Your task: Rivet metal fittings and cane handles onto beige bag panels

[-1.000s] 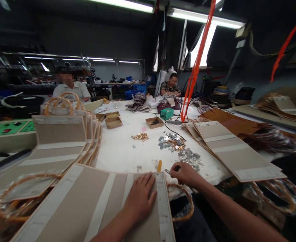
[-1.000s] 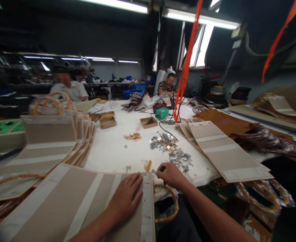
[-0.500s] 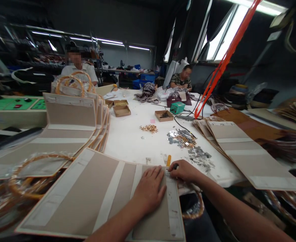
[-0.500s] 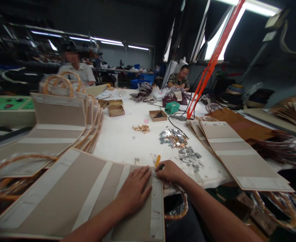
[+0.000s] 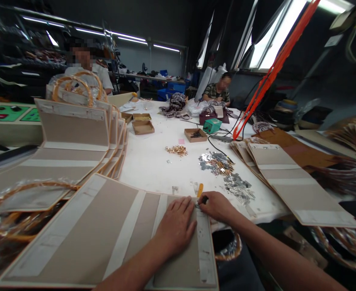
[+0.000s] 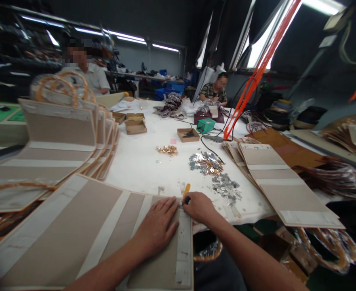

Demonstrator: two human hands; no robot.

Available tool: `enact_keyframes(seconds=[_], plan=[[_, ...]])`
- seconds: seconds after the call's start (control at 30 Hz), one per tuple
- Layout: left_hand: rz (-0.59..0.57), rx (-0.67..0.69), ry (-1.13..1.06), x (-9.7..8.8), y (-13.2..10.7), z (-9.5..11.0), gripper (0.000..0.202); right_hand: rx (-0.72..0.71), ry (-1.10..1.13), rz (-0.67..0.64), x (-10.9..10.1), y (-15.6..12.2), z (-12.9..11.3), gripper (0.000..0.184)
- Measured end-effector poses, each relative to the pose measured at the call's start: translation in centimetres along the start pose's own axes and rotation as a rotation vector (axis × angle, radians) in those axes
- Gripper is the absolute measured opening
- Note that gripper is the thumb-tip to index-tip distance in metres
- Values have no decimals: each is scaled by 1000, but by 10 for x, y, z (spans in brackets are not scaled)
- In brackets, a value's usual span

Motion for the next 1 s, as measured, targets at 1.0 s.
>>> enact_keyframes(seconds=[1.0], plan=[[-28, -21, -25, -5, -2, 3, 64, -494, 1072, 455, -36, -18, -36, 50]])
Point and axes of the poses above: each hand's wrist, its own y-axis towards the middle knuckle, its own x-axis out of the palm, z = x × y, the point moved 8 cm from there along y, towards the middle knuckle, and after that the axes turned 7 degrees about -z, right-handed, at the moved point
